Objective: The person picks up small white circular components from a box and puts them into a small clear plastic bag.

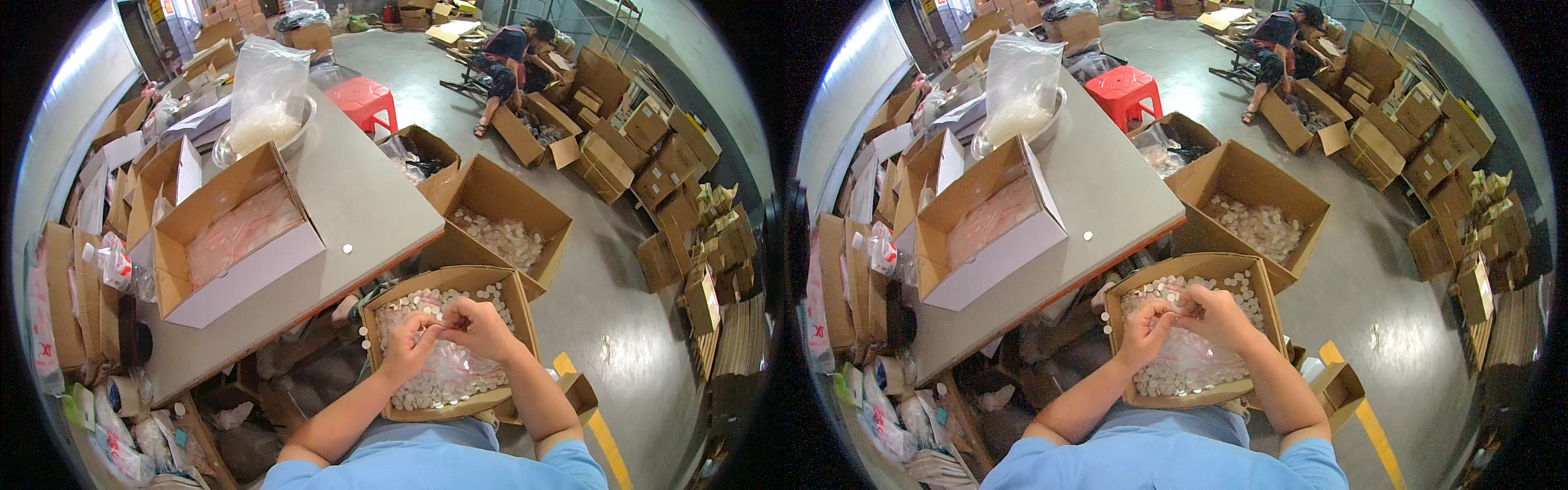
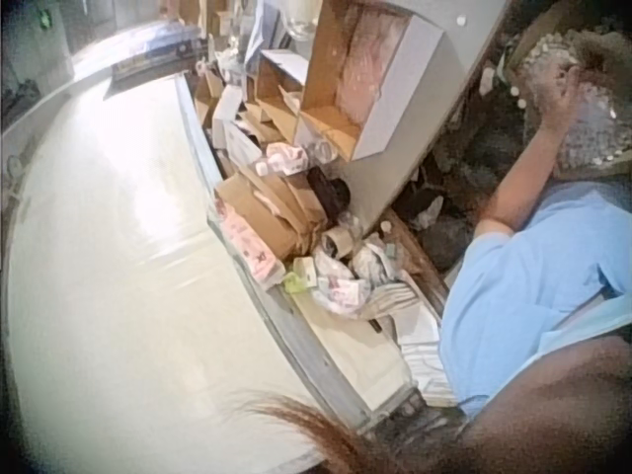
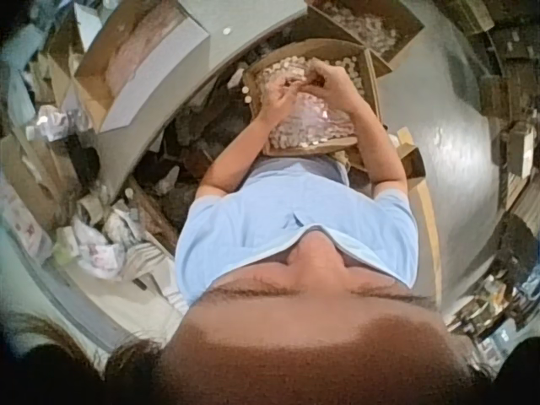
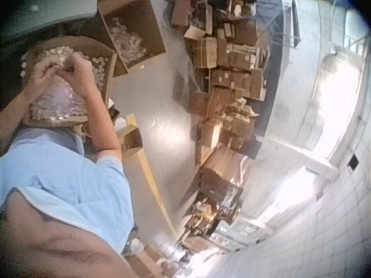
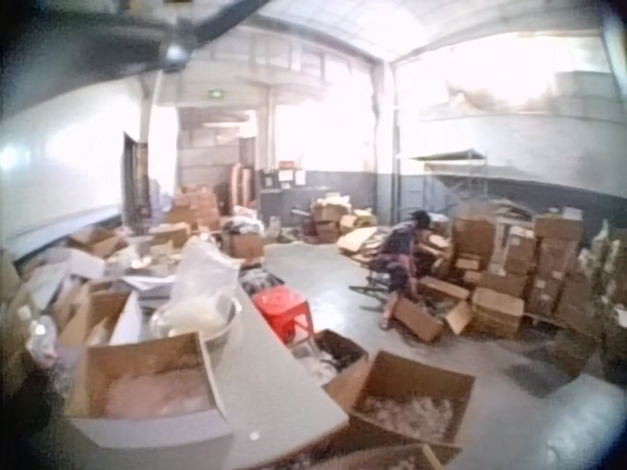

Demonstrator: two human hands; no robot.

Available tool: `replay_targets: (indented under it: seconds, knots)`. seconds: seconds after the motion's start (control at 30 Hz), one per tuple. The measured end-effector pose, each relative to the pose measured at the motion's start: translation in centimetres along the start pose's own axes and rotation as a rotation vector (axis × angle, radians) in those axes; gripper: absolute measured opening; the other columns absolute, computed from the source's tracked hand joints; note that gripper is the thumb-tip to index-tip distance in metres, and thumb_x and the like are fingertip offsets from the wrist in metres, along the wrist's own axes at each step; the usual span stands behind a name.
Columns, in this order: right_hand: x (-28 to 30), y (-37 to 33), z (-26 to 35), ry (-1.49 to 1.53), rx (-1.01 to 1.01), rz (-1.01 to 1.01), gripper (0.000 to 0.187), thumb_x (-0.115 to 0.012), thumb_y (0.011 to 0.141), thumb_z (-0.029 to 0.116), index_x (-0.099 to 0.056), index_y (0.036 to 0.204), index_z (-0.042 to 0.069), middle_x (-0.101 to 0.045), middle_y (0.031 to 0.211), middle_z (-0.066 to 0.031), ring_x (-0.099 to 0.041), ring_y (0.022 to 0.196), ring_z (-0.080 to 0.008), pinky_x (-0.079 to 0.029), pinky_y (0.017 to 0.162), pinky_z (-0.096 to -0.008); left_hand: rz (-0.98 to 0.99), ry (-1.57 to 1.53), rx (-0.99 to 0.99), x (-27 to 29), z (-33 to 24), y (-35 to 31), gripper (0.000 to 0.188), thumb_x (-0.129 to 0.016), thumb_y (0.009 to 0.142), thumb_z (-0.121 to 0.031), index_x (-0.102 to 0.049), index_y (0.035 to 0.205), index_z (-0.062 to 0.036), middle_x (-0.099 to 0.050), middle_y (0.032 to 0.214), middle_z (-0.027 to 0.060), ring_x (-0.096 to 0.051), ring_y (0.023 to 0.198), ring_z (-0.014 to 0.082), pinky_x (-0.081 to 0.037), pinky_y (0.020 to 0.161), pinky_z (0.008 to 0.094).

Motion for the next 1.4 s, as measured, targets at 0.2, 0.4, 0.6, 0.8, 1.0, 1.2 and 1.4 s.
replay_targets:
  seconds: [0.2, 0.4, 0.6, 0.8, 1.0, 1.2, 1.4]
  knots:
    - [0.4, 0.0, 0.0, 0.069, -0.013, 0.162, 0.013, -0.069, 0.081, 0.009, -0.059, 0.084, 0.001, -0.056, 0.068, -0.0065, -0.049, 0.062, -0.0113, -0.043, 0.057, -0.0268, 0.021, 0.008, 0.012, 0.3, -0.8, 0.0, 0.012, -0.058, 0.087, -0.011, -0.057, 0.082, 0.0004, -0.056, 0.077, 0.0062, -0.053, 0.072, 0.0148, -0.043, 0.067, 0.0277]
    - [0.5, 0.0, -0.5, 0.016, 0.068, 0.169, 0.012, -0.067, 0.082, 0.009, -0.059, 0.085, 0.0, -0.057, 0.069, -0.006, -0.051, 0.063, -0.0133, -0.043, 0.058, -0.0277, 0.022, 0.04, -0.037, -0.1, -0.8, -0.1, 0.012, -0.059, 0.087, -0.012, -0.056, 0.082, -0.0002, -0.054, 0.074, 0.005, -0.051, 0.069, 0.0134, -0.042, 0.064, 0.0266]
    - [5.2, 0.4, -3.5, 0.466, -0.299, -0.419, 0.007, -0.063, 0.086, 0.008, -0.063, 0.089, 0.002, -0.062, 0.076, -0.0026, -0.059, 0.071, -0.0119, -0.048, 0.062, -0.0243, 0.08, 0.109, 0.144, -1.1, -0.3, -0.3, 0.015, -0.06, 0.086, -0.014, -0.06, 0.096, -0.0024, -0.061, 0.083, 0.009, -0.059, 0.079, 0.0205, -0.046, 0.073, 0.0308]
    - [7.9, 1.2, -5.8, 0.819, -0.158, -0.875, 0.024, -0.058, 0.091, 0.013, -0.056, 0.111, -0.001, -0.063, 0.089, -0.0056, -0.062, 0.081, -0.012, -0.051, 0.071, -0.0233, 0.575, 0.71, -0.297, -4.3, -1.8, -2.0, 0.033, -0.065, 0.074, -0.011, -0.061, 0.107, -0.0091, -0.056, 0.116, 0.0117, -0.051, 0.11, 0.0328, -0.043, 0.094, 0.0429]
    - [3.5, 0.6, -4.9, -0.093, -0.28, 0.025, 0.033, -0.065, 0.083, 0.02, -0.059, 0.11, 0.002, -0.064, 0.098, -0.0197, -0.064, 0.088, -0.029, -0.051, 0.08, -0.0346, 0.595, 0.753, -0.253, -3.8, 0.1, -2.4, 0.032, -0.064, 0.071, -0.006, -0.06, 0.103, -0.0068, -0.057, 0.11, 0.0106, -0.053, 0.105, 0.03, -0.046, 0.09, 0.0373]
    - [-0.1, -0.5, -6.3, -0.522, -0.346, 0.242, 0.053, -0.07, 0.074, 0.019, -0.051, 0.122, 0.01, -0.05, 0.118, -0.0251, -0.057, 0.1, -0.0408, -0.047, 0.087, -0.0421, 0.494, 0.603, -0.279, -3.4, -1.5, -1.5, 0.021, -0.066, 0.072, -0.008, -0.061, 0.092, -0.0046, -0.057, 0.099, 0.0099, -0.054, 0.097, 0.0294, -0.047, 0.085, 0.0378]
    - [0.1, -0.1, -7.3, -0.437, -0.25, 0.254, 0.042, -0.067, 0.071, 0.014, -0.055, 0.11, 0.004, -0.061, 0.104, -0.0238, -0.06, 0.094, -0.0391, -0.048, 0.082, -0.0431, 0.605, 0.76, -0.201, -4.0, -0.9, -2.5, 0.018, -0.069, 0.073, -0.014, -0.059, 0.083, -0.004, -0.056, 0.094, 0.0098, -0.053, 0.099, 0.0297, -0.045, 0.085, 0.0395]
Point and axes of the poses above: each hand's wrist, its own y-axis towards the middle knuckle, its own x-axis out of the back of the hand, z = x × y, the point moved 3 cm from there along y, towards the middle knuckle
